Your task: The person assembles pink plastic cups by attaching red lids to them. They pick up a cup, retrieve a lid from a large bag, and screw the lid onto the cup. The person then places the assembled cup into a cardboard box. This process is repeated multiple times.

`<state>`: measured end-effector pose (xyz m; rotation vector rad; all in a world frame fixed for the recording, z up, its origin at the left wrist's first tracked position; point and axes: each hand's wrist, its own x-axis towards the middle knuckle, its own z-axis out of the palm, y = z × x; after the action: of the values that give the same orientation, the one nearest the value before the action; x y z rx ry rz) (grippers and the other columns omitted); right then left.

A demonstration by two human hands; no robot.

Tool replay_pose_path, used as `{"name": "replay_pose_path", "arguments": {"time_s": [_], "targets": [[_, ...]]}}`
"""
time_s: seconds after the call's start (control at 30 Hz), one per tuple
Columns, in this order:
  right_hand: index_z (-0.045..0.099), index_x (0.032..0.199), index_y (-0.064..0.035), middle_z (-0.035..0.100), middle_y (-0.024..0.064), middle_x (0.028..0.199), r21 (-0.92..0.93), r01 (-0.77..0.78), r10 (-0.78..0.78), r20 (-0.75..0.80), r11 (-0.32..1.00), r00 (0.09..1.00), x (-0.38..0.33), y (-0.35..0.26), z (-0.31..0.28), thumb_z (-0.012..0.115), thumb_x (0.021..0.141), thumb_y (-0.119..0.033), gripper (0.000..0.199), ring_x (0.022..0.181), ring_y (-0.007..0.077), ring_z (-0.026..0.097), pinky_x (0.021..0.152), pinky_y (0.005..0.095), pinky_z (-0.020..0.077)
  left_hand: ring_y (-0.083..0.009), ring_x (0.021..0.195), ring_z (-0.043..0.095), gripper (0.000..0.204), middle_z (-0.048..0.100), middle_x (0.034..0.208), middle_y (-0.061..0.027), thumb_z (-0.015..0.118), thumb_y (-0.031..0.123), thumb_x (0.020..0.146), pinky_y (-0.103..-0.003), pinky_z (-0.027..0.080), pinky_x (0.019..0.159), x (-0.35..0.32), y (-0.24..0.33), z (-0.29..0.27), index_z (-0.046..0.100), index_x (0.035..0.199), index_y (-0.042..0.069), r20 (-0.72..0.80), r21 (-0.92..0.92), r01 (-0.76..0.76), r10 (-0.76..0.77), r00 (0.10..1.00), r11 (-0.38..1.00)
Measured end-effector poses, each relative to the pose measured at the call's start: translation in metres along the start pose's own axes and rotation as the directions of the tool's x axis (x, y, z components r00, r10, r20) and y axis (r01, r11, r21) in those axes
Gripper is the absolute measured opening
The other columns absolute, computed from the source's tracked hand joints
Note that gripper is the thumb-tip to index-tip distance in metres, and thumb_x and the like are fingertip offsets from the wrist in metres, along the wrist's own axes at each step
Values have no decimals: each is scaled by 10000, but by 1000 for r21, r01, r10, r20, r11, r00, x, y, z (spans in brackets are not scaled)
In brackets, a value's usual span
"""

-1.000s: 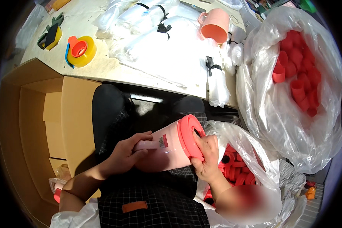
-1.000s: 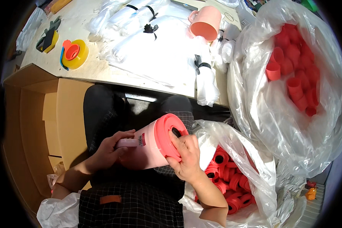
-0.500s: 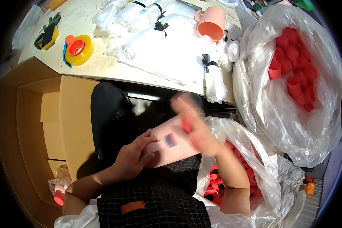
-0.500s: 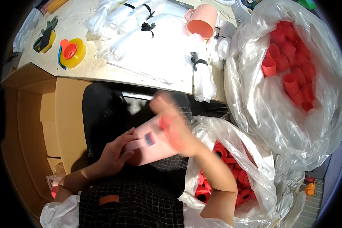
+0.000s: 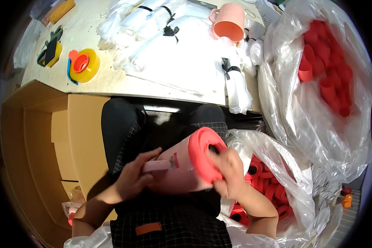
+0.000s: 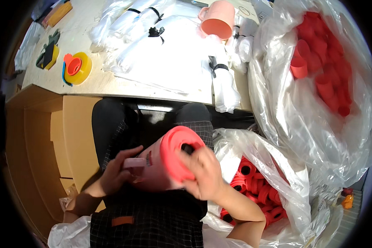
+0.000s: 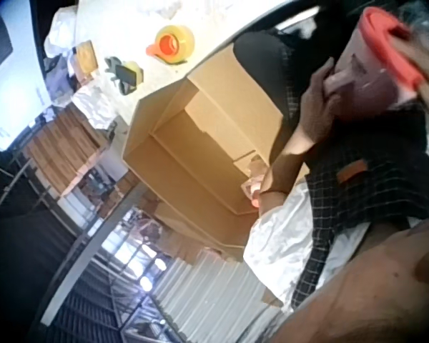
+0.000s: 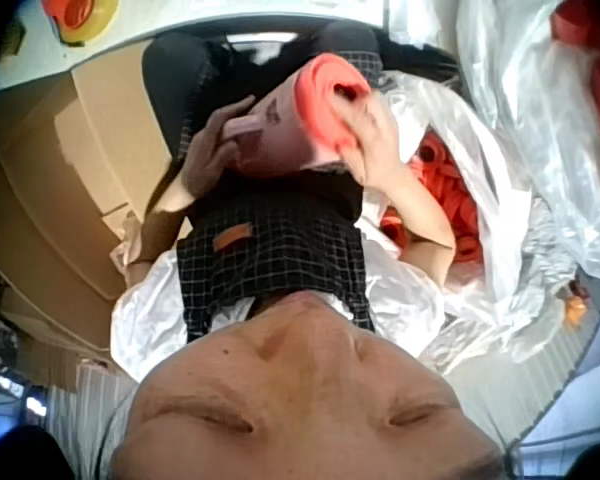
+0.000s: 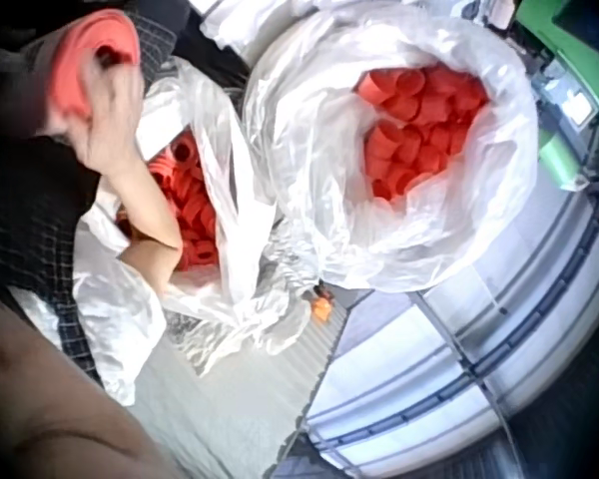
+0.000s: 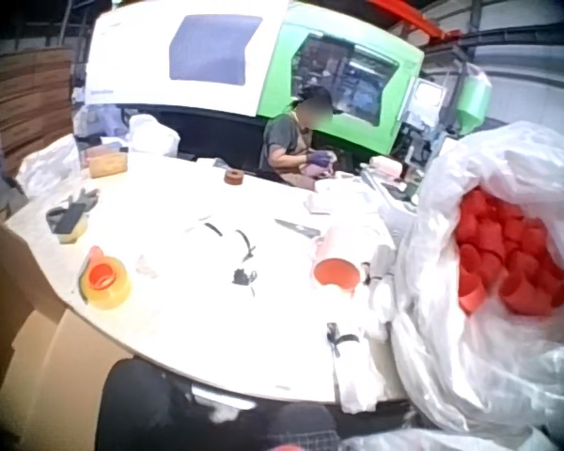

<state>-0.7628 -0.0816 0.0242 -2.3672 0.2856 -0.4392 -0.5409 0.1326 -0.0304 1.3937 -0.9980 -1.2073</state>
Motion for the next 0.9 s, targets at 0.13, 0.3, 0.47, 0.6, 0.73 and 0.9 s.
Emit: {"name": "replay_pose_path", "arguments": {"time_s": [0.13,0.3,0.47,0.6,0.73,0.9], "targets": [[596,1267,20,525,132,915,334,-225,232,18,915,972,19,38,-2,556,953,-350,487,845,290,518,778,393,439,-372,1344,509,476,422,1505,-277,606,14,847,-405,416,1093,8,7,7,550,1319,-11,19,143,0,-2,1000,990],[439,1414,39,541,180,1162,502,-192,252,-55,843,966,30,82,-13,488,994,-403,612,1146,317,518,1052,406,381,-238,874,623,114,669,883,-109,572,2,901,-338,492,792,109,20,-14,685,914,5,-55,496,-262,331,942,828],[475,1396,-5,546,207,1220,382,-202,154,152,902,976,45,81,1,644,893,-232,578,1146,369,531,1004,400,428,-305,815,580,50,619,785,-78,722,78,805,-392,465,745,287,-8,-12,682,826,57,-46,775,-359,614,788,520],[599,1229,14,623,147,1102,493,-316,256,187,811,949,45,91,-7,646,867,-76,376,1011,268,613,894,346,479,-344,878,599,109,623,848,-127,661,134,861,-430,474,776,341,-42,-22,649,837,28,-73,818,-192,429,900,543],[666,1027,25,678,66,892,656,-380,383,146,652,912,47,120,10,641,905,-49,145,782,117,622,708,263,506,-347,845,630,205,660,881,-152,570,198,942,-427,493,759,349,-34,-24,669,868,34,-222,764,-50,336,915,643],[669,887,15,649,40,769,514,-569,741,-222,642,634,67,118,16,757,832,-135,183,676,89,571,637,271,487,-210,825,680,203,653,831,-55,529,173,1010,-347,547,777,309,-6,11,628,935,12,-101,-192,39,-59,993,981]]}}
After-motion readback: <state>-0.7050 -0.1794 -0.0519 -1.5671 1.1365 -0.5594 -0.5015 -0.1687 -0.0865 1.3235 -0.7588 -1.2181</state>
